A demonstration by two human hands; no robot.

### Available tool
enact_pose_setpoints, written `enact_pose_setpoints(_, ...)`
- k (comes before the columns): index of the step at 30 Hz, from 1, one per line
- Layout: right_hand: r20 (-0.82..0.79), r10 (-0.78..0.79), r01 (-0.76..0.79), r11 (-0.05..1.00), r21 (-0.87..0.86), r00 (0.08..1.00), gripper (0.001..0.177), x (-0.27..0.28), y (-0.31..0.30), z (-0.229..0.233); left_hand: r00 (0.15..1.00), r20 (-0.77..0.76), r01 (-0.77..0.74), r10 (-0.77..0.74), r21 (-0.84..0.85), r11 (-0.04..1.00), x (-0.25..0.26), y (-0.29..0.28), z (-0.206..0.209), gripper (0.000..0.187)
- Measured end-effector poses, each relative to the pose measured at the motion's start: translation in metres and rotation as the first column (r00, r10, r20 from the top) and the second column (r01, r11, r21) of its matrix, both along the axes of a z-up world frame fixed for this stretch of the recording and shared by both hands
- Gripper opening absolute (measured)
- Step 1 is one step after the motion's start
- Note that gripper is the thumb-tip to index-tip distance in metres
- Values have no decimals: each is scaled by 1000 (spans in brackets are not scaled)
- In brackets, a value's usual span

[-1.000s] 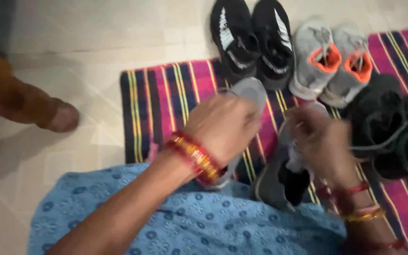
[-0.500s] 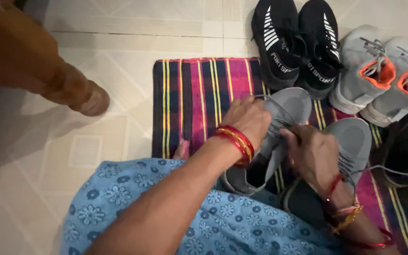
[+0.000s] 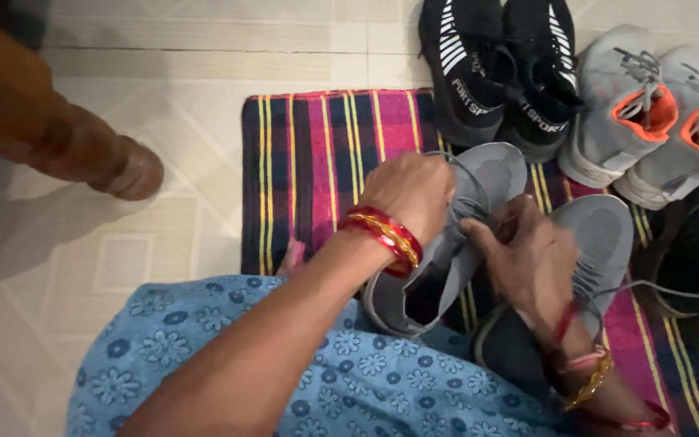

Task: The person unlaces and relaces several pairs of shoes arranged on a striped mat. They handle black, gray, and white sneakers, removing the laces and then rethreading them through the eyelets before tying them.

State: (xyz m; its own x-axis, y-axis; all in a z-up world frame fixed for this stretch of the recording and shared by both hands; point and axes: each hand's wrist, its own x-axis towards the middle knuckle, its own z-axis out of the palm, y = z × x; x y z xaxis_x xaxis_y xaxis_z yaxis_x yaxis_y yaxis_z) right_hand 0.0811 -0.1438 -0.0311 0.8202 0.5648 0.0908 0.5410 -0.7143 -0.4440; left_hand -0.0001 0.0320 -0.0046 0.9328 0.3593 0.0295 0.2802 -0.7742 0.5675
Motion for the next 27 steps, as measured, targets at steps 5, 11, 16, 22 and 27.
enact_pose_setpoints(5, -29, -30, 30, 1000, -8, 999, 18, 1, -1, 0, 998, -61, 27, -27, 6, 1000, -1, 7, 2, 8)
enact_pose_setpoints(11, 115, 49, -47, 999, -27, 992, 16, 2, -3, -3, 996, -81, -30, 29, -17, 999, 2, 7, 2, 9)
enact_pose_setpoints(16, -396, 274, -1, 824, 567, 877, 3, 8, -3, -9, 967, 240, -47, 86, -163, 986, -1, 6, 15, 9)
enact_pose_setpoints(22, -630, 407, 225, 694, 684, 662, 14, 9, -8, -8, 936, 324, 339, -138, -721, 605, -3, -1, 28, 14)
enact_pose_setpoints(27, -526, 444, -20, 777, 629, 725, 14, -1, -4, 3, 896, 416, 433, -156, -743, 510, 4, 0, 28, 17)
